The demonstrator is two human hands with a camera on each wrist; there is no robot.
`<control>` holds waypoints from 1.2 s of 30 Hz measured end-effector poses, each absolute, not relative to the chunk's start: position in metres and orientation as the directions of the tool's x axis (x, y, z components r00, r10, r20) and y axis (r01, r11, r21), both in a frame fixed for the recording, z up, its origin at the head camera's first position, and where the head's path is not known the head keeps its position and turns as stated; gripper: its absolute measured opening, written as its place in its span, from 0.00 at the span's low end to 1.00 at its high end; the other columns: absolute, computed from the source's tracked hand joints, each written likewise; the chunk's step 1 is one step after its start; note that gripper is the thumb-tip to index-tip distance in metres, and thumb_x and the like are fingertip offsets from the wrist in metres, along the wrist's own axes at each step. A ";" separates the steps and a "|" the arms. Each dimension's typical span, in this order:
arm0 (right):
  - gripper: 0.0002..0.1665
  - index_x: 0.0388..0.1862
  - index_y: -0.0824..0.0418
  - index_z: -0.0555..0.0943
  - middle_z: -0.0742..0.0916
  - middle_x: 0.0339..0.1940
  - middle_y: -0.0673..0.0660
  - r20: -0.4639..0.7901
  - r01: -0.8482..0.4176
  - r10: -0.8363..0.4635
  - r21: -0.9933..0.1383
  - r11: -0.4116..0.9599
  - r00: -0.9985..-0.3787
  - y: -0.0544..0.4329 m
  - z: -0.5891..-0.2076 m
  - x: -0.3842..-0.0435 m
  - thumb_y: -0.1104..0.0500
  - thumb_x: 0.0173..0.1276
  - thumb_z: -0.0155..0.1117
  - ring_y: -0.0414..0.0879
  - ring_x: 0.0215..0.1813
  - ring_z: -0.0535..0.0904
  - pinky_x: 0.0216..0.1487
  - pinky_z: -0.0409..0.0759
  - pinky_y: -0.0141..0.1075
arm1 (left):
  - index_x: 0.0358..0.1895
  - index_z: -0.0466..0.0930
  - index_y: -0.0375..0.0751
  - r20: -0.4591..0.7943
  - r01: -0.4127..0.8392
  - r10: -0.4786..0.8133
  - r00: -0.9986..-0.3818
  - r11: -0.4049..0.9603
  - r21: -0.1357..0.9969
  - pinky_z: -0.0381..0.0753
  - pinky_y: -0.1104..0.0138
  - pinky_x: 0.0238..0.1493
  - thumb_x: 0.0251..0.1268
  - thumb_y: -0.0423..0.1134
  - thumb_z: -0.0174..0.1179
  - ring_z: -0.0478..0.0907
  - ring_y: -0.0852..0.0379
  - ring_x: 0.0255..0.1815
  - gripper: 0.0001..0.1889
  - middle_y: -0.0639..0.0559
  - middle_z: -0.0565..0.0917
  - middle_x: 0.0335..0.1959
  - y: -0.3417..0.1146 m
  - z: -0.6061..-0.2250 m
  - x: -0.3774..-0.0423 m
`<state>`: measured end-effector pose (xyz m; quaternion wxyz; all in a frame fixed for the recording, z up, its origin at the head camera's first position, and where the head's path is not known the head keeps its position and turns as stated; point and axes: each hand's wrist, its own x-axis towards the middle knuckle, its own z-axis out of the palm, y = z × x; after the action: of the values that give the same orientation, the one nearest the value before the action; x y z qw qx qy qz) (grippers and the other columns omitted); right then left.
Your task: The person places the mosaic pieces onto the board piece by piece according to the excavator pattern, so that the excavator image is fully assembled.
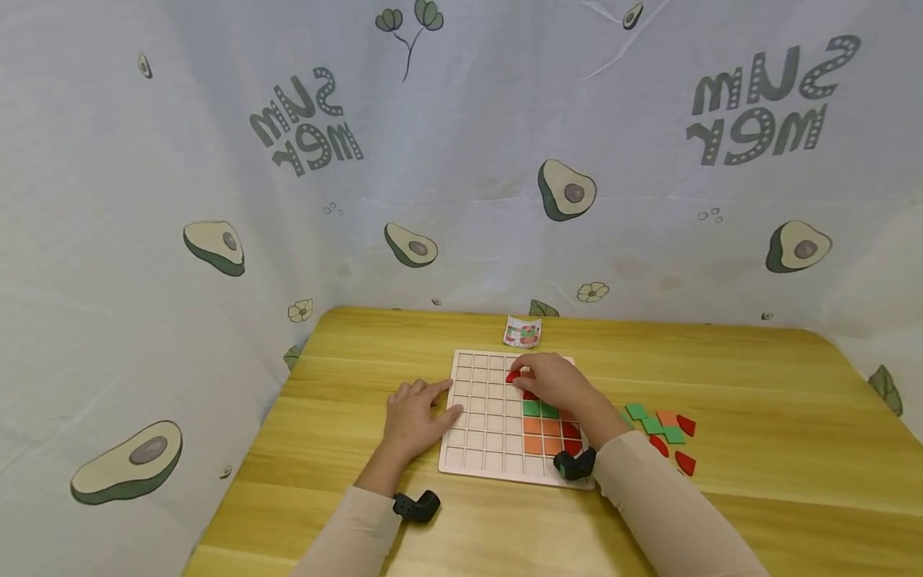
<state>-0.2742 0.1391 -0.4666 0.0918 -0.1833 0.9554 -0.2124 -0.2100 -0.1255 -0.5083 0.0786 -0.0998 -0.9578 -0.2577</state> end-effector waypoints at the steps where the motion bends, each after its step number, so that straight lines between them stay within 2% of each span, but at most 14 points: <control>1: 0.15 0.56 0.54 0.85 0.89 0.41 0.53 -0.094 -0.319 -0.396 -0.439 0.840 -0.914 0.139 -0.467 -0.274 0.52 0.74 0.65 0.45 0.36 0.78 0.44 0.79 0.43 | 0.66 0.81 0.58 0.203 0.232 0.151 -0.967 0.847 0.478 0.59 0.62 0.44 0.65 0.61 0.63 0.63 0.58 0.37 0.28 0.60 0.74 0.32 -0.125 -0.509 -0.210; 7: 0.15 0.56 0.55 0.85 0.89 0.44 0.56 -0.089 -0.330 -0.401 -0.421 0.845 -0.912 0.140 -0.464 -0.271 0.54 0.74 0.65 0.47 0.40 0.80 0.50 0.81 0.47 | 0.66 0.81 0.58 0.208 0.239 0.155 -0.966 0.840 0.487 0.59 0.62 0.44 0.65 0.61 0.63 0.63 0.58 0.37 0.28 0.60 0.74 0.32 -0.124 -0.511 -0.210; 12: 0.16 0.58 0.55 0.84 0.89 0.49 0.57 -0.082 -0.314 -0.393 -0.462 0.829 -0.916 0.146 -0.457 -0.264 0.54 0.74 0.64 0.49 0.45 0.82 0.55 0.81 0.51 | 0.66 0.81 0.59 0.206 0.239 0.156 -0.966 0.843 0.481 0.58 0.62 0.44 0.65 0.61 0.63 0.63 0.58 0.37 0.28 0.60 0.74 0.33 -0.123 -0.510 -0.210; 16: 0.16 0.57 0.57 0.84 0.87 0.39 0.55 -0.072 -0.306 -0.385 -0.482 0.821 -0.920 0.152 -0.454 -0.257 0.53 0.74 0.65 0.47 0.37 0.78 0.46 0.80 0.46 | 0.66 0.81 0.59 0.200 0.237 0.157 -0.967 0.847 0.477 0.58 0.62 0.44 0.65 0.62 0.62 0.63 0.58 0.37 0.28 0.60 0.74 0.32 -0.123 -0.509 -0.210; 19: 0.15 0.54 0.58 0.84 0.83 0.31 0.52 -0.072 -0.309 -0.389 -0.481 0.820 -0.919 0.159 -0.454 -0.251 0.53 0.74 0.65 0.44 0.31 0.73 0.38 0.75 0.40 | 0.66 0.81 0.58 0.202 0.238 0.158 -0.967 0.844 0.480 0.59 0.62 0.44 0.65 0.61 0.63 0.64 0.58 0.37 0.28 0.60 0.74 0.32 -0.124 -0.508 -0.210; 24: 0.15 0.55 0.56 0.84 0.82 0.29 0.51 -0.100 -0.290 -0.381 -0.483 0.826 -0.919 0.171 -0.454 -0.239 0.53 0.74 0.65 0.43 0.29 0.71 0.35 0.71 0.37 | 0.66 0.81 0.58 0.202 0.235 0.154 -0.967 0.844 0.481 0.59 0.62 0.44 0.65 0.61 0.62 0.64 0.58 0.38 0.28 0.59 0.74 0.33 -0.125 -0.508 -0.211; 28: 0.18 0.57 0.58 0.84 0.78 0.25 0.51 -0.123 -0.245 -0.354 -0.515 0.821 -0.927 0.182 -0.450 -0.228 0.52 0.74 0.64 0.44 0.28 0.70 0.31 0.68 0.37 | 0.66 0.81 0.58 0.199 0.232 0.152 -0.968 0.846 0.480 0.59 0.62 0.44 0.65 0.61 0.62 0.63 0.58 0.38 0.28 0.60 0.74 0.33 -0.126 -0.509 -0.211; 36: 0.18 0.57 0.59 0.83 0.77 0.27 0.52 -0.139 -0.167 -0.274 -0.513 0.842 -0.952 0.211 -0.442 -0.207 0.52 0.73 0.64 0.46 0.31 0.71 0.32 0.69 0.38 | 0.66 0.81 0.58 0.197 0.232 0.153 -0.969 0.841 0.489 0.59 0.62 0.44 0.65 0.61 0.63 0.63 0.57 0.37 0.28 0.59 0.73 0.32 -0.126 -0.509 -0.209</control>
<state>-0.2066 0.2110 -0.4416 0.1038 -0.1156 0.9540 -0.2564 -0.2094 -0.1263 -0.5091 0.0751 -0.1004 -0.9565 -0.2633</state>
